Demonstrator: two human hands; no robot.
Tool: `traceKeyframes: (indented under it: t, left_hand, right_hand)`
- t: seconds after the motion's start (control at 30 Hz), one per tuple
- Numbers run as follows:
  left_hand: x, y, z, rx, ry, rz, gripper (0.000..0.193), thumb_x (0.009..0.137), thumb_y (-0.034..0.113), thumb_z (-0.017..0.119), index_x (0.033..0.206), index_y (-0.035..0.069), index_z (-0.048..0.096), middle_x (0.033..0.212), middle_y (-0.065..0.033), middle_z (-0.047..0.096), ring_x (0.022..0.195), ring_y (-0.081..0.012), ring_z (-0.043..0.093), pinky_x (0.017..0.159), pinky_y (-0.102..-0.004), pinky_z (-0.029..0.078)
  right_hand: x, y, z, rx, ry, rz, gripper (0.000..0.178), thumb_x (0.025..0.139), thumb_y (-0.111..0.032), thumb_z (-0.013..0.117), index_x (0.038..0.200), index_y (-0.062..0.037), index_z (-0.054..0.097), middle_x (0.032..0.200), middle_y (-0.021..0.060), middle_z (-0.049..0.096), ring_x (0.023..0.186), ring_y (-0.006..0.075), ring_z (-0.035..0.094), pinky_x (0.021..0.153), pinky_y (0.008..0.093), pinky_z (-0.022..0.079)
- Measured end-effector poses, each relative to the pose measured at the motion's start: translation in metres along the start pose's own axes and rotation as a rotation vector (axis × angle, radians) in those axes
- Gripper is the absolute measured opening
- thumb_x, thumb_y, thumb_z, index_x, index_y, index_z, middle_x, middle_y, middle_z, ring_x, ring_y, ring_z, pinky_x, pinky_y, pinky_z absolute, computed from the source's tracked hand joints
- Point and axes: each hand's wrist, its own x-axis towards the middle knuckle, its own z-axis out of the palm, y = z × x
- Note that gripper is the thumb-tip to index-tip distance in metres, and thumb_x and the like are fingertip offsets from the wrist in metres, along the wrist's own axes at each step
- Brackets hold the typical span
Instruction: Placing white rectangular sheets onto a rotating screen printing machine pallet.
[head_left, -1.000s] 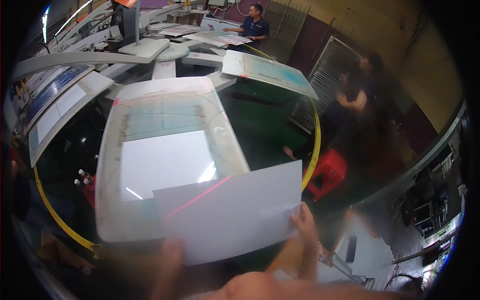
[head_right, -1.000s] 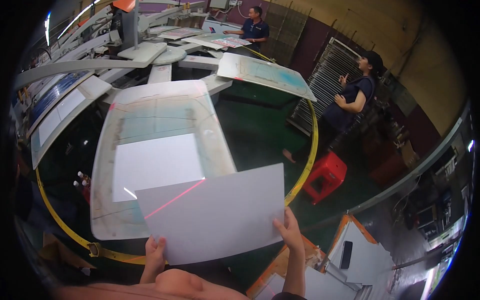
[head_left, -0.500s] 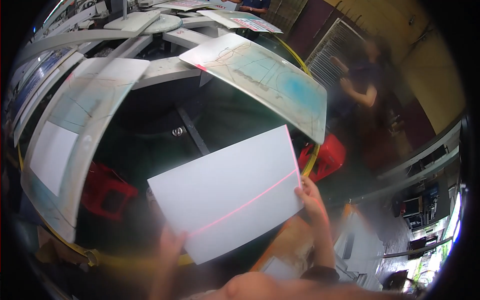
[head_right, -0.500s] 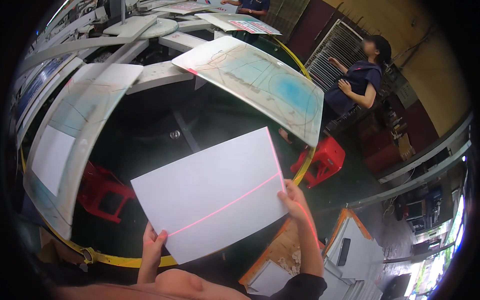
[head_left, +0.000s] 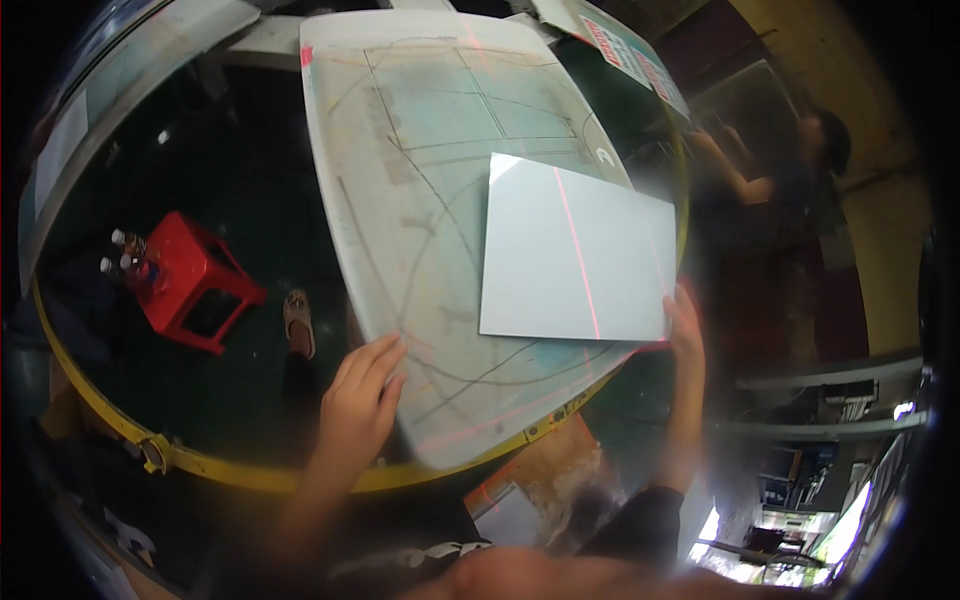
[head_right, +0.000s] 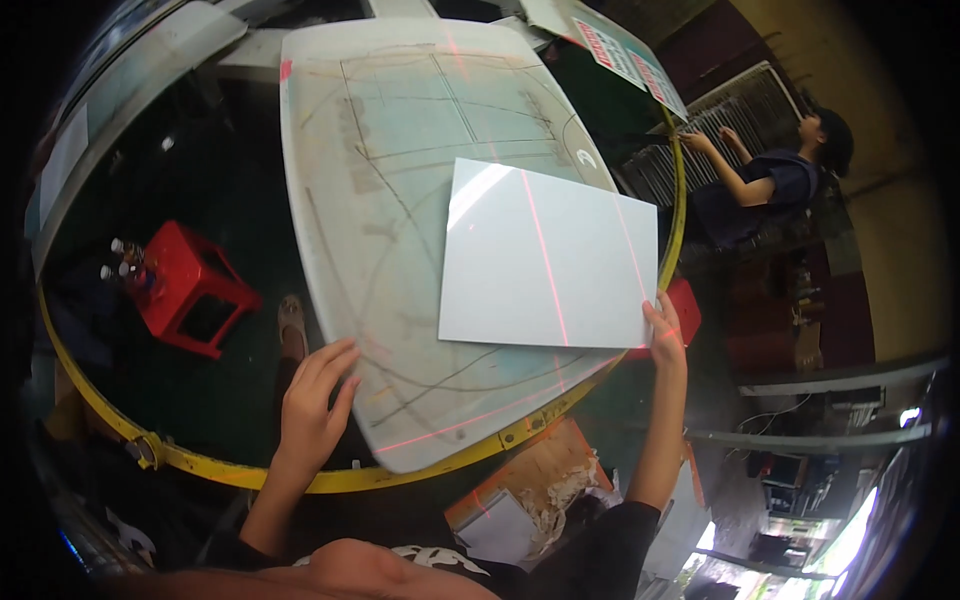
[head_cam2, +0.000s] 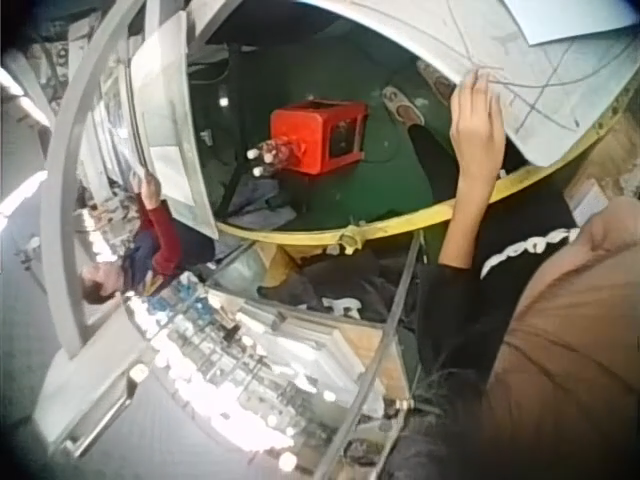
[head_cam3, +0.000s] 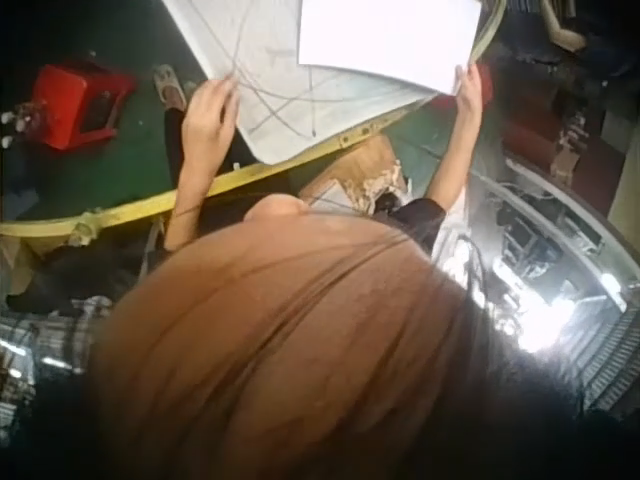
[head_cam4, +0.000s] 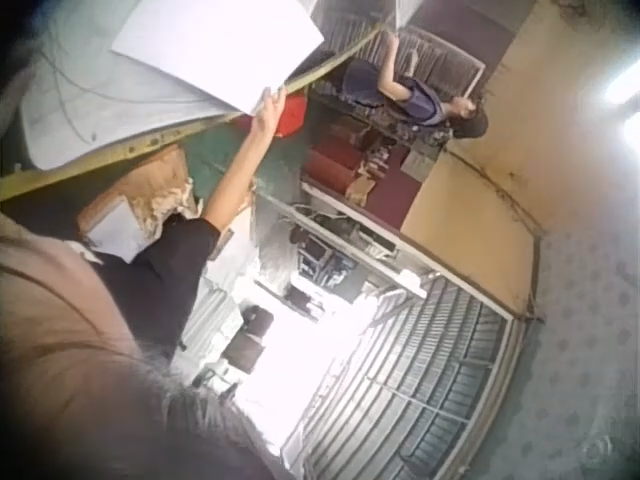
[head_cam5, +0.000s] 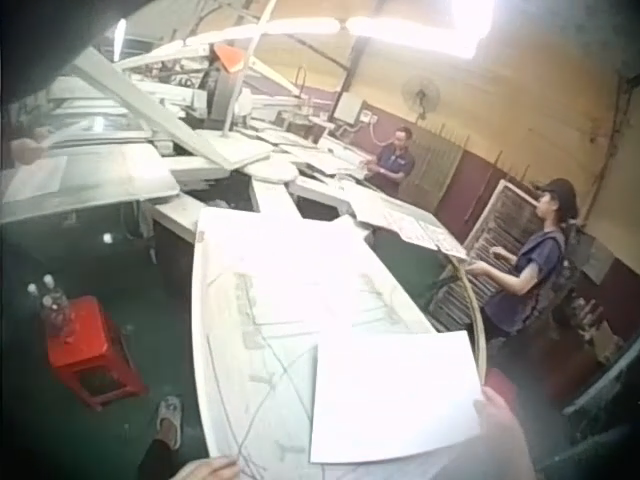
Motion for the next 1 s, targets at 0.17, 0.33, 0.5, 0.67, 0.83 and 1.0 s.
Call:
traceKeyframes:
  t: [0.17,0.33,0.5,0.67,0.83,1.0]
  left_hand:
    - [0.006,-0.001,-0.01,0.193,0.032,0.057,0.032,0.077,-0.002,0.063,0.109,-0.002,0.059,0.115,-0.0145,0.058,0.105,-0.0324,0.057,0.088,-0.0379,0.046]
    - [0.006,-0.011,-0.024,0.25,0.009,-0.006,0.034,0.076,-0.001,0.065,0.109,-0.002,0.059,0.116,-0.0145,0.057,0.108,-0.0323,0.056,0.09,-0.0379,0.045]
    - [0.008,-0.02,-0.036,0.262,-0.002,-0.053,0.034,0.076,-0.001,0.065,0.109,-0.003,0.059,0.119,-0.0146,0.057,0.111,-0.0318,0.055,0.092,-0.0379,0.044]
    - [0.006,-0.024,-0.039,0.278,-0.015,-0.063,0.032,0.076,-0.001,0.065,0.107,-0.004,0.06,0.12,-0.0149,0.056,0.112,-0.0317,0.054,0.094,-0.0386,0.043]
    - [0.006,-0.025,-0.039,0.288,0.002,-0.081,0.031,0.076,0.0,0.066,0.106,-0.003,0.061,0.12,-0.0144,0.056,0.11,-0.0321,0.055,0.093,-0.0381,0.043]
    - [0.006,-0.025,-0.039,0.31,-0.002,-0.069,0.029,0.076,0.0,0.066,0.105,-0.002,0.062,0.12,-0.0141,0.057,0.109,-0.032,0.056,0.091,-0.0378,0.045]
  right_hand:
    - [0.025,-0.012,0.061,0.003,-0.133,0.082,0.036,0.091,-0.008,0.054,0.124,0.0007,0.044,0.106,0.0092,0.063,0.096,0.0132,0.059,0.086,0.0261,0.044]
    - [0.028,-0.027,0.111,0.036,-0.235,0.065,0.037,0.091,-0.007,0.053,0.126,0.0005,0.043,0.104,0.0112,0.064,0.093,0.0131,0.061,0.084,0.0248,0.045]
    - [0.024,-0.035,0.135,0.03,-0.219,0.094,0.036,0.092,-0.008,0.054,0.124,0.0008,0.043,0.101,0.012,0.065,0.091,0.013,0.062,0.083,0.0245,0.046]
    - [0.021,-0.039,0.147,0.01,-0.215,0.094,0.036,0.092,-0.009,0.054,0.124,0.0009,0.043,0.098,0.0128,0.066,0.087,0.0131,0.062,0.08,0.0246,0.047]
    - [0.023,-0.038,0.155,0.016,-0.222,0.109,0.035,0.092,-0.01,0.054,0.124,0.0007,0.043,0.095,0.0122,0.066,0.085,0.0124,0.062,0.078,0.0235,0.047]
    - [0.024,-0.039,0.157,-0.011,-0.234,0.11,0.035,0.092,-0.011,0.054,0.124,0.0005,0.043,0.094,0.012,0.066,0.084,0.0124,0.062,0.077,0.0234,0.047]
